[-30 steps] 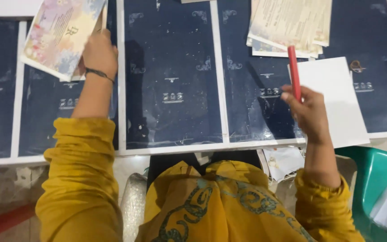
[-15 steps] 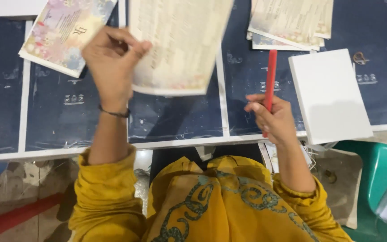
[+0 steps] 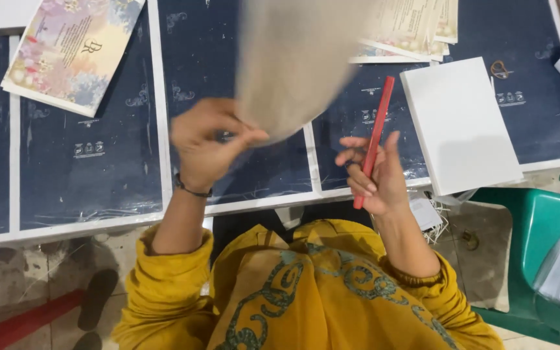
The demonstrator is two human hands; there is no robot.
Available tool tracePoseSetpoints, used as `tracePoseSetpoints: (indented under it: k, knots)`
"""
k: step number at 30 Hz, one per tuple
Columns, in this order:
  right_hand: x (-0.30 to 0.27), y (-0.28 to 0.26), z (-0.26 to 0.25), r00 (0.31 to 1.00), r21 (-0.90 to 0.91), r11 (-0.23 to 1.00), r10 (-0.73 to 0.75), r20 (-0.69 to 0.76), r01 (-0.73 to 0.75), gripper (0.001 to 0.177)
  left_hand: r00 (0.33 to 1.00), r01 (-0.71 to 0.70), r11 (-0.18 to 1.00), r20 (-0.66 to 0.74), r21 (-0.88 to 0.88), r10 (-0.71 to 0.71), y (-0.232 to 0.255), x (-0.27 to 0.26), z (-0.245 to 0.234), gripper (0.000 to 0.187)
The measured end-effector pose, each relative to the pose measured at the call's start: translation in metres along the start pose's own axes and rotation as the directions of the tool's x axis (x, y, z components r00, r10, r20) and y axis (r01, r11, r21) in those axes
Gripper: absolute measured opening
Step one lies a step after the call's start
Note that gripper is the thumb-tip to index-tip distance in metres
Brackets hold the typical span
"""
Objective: The person repeatedly picks up a stack of loose pages, aligns them, and inserts them into a book cover. They then press along the spine with a red tool to secure the pages. This process is repeated multiple times with different sets of pages and covers on a blue tabletop.
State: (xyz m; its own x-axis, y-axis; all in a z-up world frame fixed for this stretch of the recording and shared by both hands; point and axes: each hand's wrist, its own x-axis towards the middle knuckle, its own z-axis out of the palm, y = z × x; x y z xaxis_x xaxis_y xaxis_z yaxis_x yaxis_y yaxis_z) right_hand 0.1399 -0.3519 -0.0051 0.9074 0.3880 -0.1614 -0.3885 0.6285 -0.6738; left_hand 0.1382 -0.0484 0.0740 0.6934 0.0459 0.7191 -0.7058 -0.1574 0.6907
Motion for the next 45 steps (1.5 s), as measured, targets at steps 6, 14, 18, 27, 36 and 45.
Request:
tracePoseSetpoints:
  k: [6, 14, 18, 27, 36, 45]
  knots:
    - [-0.022, -0.015, 0.079, 0.893, -0.037, 0.998, 0.035, -0.449, -0.058, 0.088, 0.857, -0.019, 0.762, 0.403, 0.648, -0.322, -0.025, -0.039, -0.006, 0.025]
    - [-0.025, 0.056, -0.05, 0.903, -0.322, 0.944, -0.076, -0.423, -0.071, 0.017, 0.769, 0.575, 0.81, 0.265, 0.111, -0.582, 0.026, -0.088, 0.105, 0.02]
    - [-0.034, 0.058, -0.07, 0.906, -0.314, 0.948, -0.09, -0.415, -0.05, 0.024, 0.742, 0.597, 0.775, 0.223, 0.208, -0.632, 0.022, -0.099, 0.128, 0.04]
    - [-0.057, 0.028, 0.002, 0.941, -0.368, 0.929, -0.167, -0.294, 0.05, 0.018, 0.711, 0.668, 0.735, 0.189, 0.12, -0.677, 0.025, -0.086, 0.124, 0.037]
    - [-0.071, 0.002, 0.044, 0.963, -0.464, 0.886, -0.147, -0.226, 0.026, 0.012, 0.703, 0.682, 0.721, 0.163, 0.118, -0.692, 0.002, -0.095, 0.125, 0.033]
    - [-0.074, 0.002, 0.038, 0.971, -0.35, 0.929, -0.184, -0.152, 0.122, 0.028, 0.68, 0.634, 0.773, 0.457, 0.024, -0.573, 0.039, -0.08, 0.093, 0.072]
